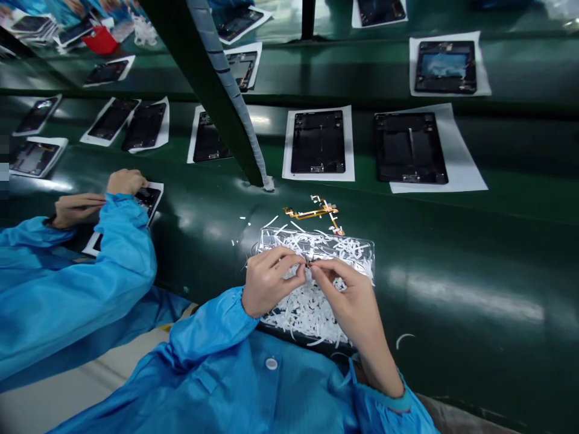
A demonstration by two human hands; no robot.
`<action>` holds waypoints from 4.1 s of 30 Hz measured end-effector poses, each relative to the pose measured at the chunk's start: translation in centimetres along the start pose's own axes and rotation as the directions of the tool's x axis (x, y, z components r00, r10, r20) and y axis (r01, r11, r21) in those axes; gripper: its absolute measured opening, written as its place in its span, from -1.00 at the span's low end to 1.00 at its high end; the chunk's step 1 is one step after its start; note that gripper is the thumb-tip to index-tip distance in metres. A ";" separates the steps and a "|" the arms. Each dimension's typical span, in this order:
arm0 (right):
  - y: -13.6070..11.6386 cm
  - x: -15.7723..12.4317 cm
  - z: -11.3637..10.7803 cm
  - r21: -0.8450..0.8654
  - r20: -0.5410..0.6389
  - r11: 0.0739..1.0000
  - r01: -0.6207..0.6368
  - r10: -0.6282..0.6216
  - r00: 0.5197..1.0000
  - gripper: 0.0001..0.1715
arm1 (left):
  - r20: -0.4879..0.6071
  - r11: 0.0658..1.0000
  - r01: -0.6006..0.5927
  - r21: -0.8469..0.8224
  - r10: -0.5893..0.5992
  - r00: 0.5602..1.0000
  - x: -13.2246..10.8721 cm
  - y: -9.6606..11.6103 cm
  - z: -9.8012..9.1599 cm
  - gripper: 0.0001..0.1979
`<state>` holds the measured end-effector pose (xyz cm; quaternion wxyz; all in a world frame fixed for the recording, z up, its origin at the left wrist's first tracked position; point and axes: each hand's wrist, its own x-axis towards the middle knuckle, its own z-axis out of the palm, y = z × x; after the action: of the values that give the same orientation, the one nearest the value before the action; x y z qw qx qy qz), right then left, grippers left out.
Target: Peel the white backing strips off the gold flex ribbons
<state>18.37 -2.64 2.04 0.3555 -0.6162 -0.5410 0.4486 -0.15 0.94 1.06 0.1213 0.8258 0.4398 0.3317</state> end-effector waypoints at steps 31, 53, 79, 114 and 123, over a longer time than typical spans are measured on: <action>0.3 0.6 -0.4 -0.119 0.173 0.993 0.007 0.014 0.985 -0.70 | -0.031 0.803 0.358 -0.477 -0.422 0.906 1.7 -2.3 -1.7 -0.87; -1.3 0.3 0.5 -0.076 0.138 0.991 0.110 -0.099 0.985 -0.80 | 0.120 0.941 0.117 -0.316 -0.082 0.989 0.8 -0.9 -1.7 -0.86; -2.5 1.5 -3.1 -0.290 0.299 0.850 0.439 -0.355 0.886 -0.24 | 0.359 0.736 0.331 -0.591 -0.127 0.925 2.2 0.3 -1.7 -0.83; -2.1 0.8 -0.7 -0.678 0.062 0.581 0.450 -0.565 0.823 -0.95 | 0.305 0.686 0.451 -0.571 -0.333 0.892 1.9 0.3 -1.0 -0.86; -2.5 1.3 -0.3 -0.763 0.114 0.437 0.477 -0.634 0.764 -0.97 | 0.246 0.758 0.392 -0.521 -0.307 0.919 1.3 0.4 -0.8 -0.87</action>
<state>17.76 -0.99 4.22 0.2428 -0.5309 -0.8116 -0.0227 0.07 1.72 2.44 0.4498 0.6782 0.4593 0.3562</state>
